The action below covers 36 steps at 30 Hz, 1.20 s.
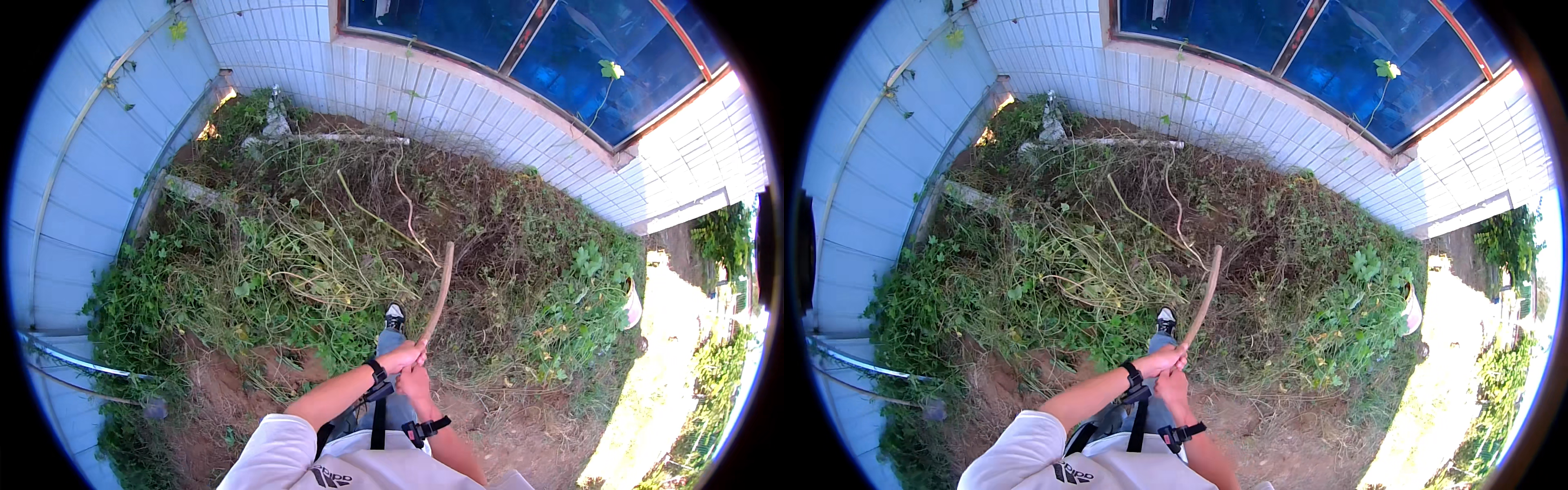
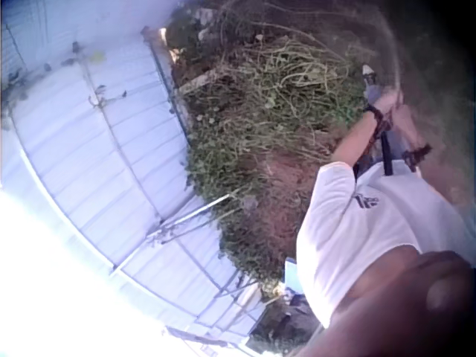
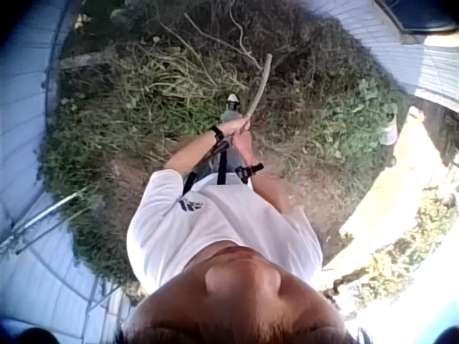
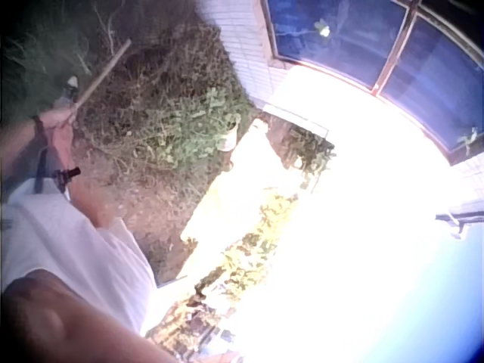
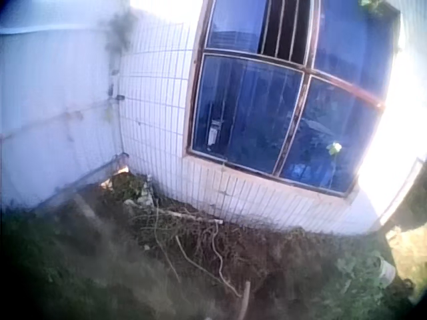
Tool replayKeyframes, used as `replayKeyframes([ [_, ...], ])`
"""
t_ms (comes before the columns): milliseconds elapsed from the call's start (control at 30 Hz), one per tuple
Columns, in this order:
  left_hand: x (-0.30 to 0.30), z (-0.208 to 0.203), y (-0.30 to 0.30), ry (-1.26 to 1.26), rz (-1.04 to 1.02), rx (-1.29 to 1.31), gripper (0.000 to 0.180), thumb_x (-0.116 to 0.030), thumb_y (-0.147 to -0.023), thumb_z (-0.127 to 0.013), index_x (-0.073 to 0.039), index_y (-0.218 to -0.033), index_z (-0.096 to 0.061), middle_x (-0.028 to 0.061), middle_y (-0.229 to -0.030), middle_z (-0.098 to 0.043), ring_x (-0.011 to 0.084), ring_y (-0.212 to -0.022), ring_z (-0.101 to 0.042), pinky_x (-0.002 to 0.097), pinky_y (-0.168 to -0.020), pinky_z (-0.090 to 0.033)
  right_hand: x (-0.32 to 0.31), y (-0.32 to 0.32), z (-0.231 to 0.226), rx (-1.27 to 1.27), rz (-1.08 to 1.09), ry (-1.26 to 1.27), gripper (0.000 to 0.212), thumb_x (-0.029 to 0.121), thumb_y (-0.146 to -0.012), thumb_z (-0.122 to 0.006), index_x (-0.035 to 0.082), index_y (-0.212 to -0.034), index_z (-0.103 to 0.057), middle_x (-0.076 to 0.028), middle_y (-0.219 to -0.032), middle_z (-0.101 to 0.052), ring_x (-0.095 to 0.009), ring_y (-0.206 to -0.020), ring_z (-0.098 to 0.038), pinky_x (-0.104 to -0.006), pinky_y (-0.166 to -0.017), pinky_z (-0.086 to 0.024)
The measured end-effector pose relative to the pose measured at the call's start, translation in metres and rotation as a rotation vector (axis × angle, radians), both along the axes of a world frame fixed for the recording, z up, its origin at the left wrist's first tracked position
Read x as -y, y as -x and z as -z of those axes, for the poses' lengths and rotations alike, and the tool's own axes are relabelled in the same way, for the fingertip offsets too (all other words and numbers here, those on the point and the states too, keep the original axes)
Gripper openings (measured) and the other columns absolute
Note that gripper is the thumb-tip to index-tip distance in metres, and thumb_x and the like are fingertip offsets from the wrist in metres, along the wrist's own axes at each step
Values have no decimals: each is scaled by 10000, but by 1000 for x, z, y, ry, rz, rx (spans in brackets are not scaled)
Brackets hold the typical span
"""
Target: The person uses a scythe to cut down tall weeds and grass in a dirt-floor garden area next to a building.
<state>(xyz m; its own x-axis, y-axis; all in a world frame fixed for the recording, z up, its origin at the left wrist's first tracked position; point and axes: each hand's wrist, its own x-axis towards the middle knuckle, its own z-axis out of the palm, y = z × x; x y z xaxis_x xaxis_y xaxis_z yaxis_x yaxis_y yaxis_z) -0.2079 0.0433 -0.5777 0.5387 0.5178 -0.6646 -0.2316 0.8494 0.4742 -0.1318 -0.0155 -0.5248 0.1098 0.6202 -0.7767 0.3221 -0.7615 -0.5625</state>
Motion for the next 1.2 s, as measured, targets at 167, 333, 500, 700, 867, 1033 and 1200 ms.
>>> replayKeyframes([
  [167,79,-44,60,73,-152,50,310,-320,-1009,-411,-73,-828,-463,-24,-709,-455,70,-586,-406,218,-541,-391,62,46,-59,-152,-138,92,332,297,-960,-446,-3,-861,-548,-69,-666,-610,-165,-533,-615,-289,-451,-495],
  [333,108,-81,94,50,-125,-28,309,-332,-1004,-422,-77,-833,-456,-35,-709,-433,63,-581,-384,214,-529,-377,61,34,-90,-476,-470,278,449,426,-937,-508,-18,-946,-570,-89,-757,-648,-172,-680,-675,-271,-571,-547],
  [500,96,-112,131,48,-20,-134,320,-361,-992,-435,-65,-873,-465,-15,-695,-475,69,-535,-446,220,-470,-400,14,-3,-123,-333,-637,230,529,489,-938,-486,-22,-904,-618,-77,-798,-652,-146,-727,-633,-265,-672,-513],
  [700,109,-212,180,314,13,-79,362,-391,-992,-428,-96,-785,-462,-55,-657,-424,46,-511,-373,193,-443,-332,-43,-47,-119,-184,-658,146,517,491,-933,-486,-6,-910,-625,-71,-804,-667,-146,-719,-640,-277,-659,-515],
  [867,144,-242,182,430,-124,-114,296,-354,-994,-449,-107,-831,-461,-74,-655,-400,32,-515,-338,173,-427,-286,-87,-25,-126,-126,-904,132,602,528,-945,-412,-25,-870,-638,-87,-799,-676,-169,-725,-646,-300,-681,-518],
  [1033,159,-227,175,352,-248,-128,320,-372,-984,-464,-71,-874,-472,-59,-659,-407,41,-518,-348,178,-447,-313,-83,24,-120,-184,-1138,227,736,616,-942,-304,-48,-974,-619,-139,-862,-680,-202,-769,-655,-319,-725,-530],
  [1200,181,-221,180,160,-187,-255,295,-343,-988,-466,-62,-901,-482,-62,-656,-422,40,-515,-361,184,-449,-314,-27,86,-106,-356,-957,356,779,666,-896,-374,-68,-1044,-590,-154,-892,-672,-200,-785,-664,-304,-702,-549],
])
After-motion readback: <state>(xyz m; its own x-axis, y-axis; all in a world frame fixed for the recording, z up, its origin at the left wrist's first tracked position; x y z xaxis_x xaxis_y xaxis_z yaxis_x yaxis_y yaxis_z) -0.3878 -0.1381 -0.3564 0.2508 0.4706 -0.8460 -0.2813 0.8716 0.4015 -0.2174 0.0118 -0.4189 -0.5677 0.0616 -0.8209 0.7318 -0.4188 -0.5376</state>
